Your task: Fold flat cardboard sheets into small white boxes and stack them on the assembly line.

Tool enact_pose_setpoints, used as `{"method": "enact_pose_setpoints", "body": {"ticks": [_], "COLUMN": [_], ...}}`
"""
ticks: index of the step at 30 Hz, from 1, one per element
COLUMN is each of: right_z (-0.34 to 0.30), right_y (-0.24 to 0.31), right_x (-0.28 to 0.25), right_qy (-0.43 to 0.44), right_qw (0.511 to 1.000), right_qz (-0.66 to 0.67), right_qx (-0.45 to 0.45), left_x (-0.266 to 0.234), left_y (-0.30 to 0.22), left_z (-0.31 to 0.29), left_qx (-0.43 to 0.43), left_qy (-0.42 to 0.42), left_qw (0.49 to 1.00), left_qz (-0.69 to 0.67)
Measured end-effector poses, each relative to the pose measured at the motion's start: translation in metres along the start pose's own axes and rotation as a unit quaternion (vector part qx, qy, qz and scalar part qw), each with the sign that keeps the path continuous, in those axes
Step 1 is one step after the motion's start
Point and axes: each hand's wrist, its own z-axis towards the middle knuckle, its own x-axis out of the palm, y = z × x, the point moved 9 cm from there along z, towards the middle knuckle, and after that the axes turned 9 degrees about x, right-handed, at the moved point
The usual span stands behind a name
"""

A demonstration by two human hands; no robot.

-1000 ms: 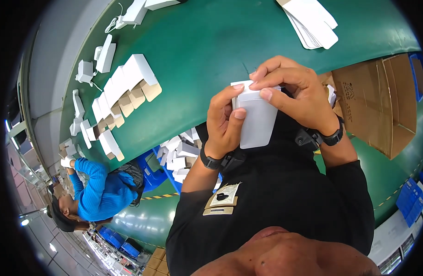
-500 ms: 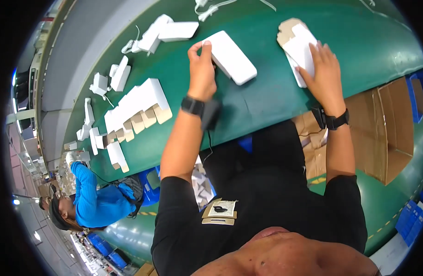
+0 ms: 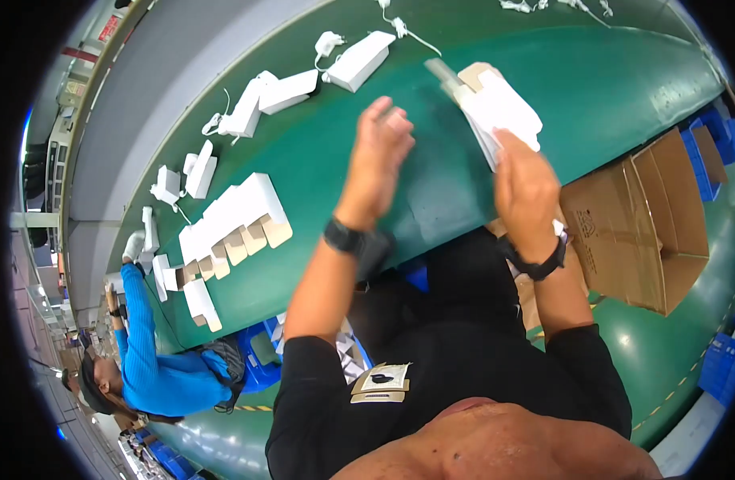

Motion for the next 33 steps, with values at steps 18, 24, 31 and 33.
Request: {"method": "enact_pose_setpoints", "body": {"ticks": [18,24,31,33], "right_z": [-0.038,-0.049,-0.074,-0.073], "right_y": [0.021,0.024,0.024,0.024], "right_x": [0.067,0.061,0.077,0.071], "right_qy": [0.622,0.368,0.386,0.324], "right_qw": [0.733,0.814,0.802,0.839], "right_qz": [0.216,0.422,0.445,0.43], "right_qx": [0.172,0.155,0.101,0.078], "left_x": [0.016,0.015,-0.002,-0.004], "left_y": [0.004,-0.024,0.013,0.017], "left_z": [-0.14,-0.142,-0.149,-0.151], "left_qx": [0.014,0.121,0.047,0.058], "left_qy": [0.087,0.019,0.057,0.035], "left_qw": [0.996,0.991,0.995,0.997], "left_qz": [-0.003,0.052,0.067,0.046]}}
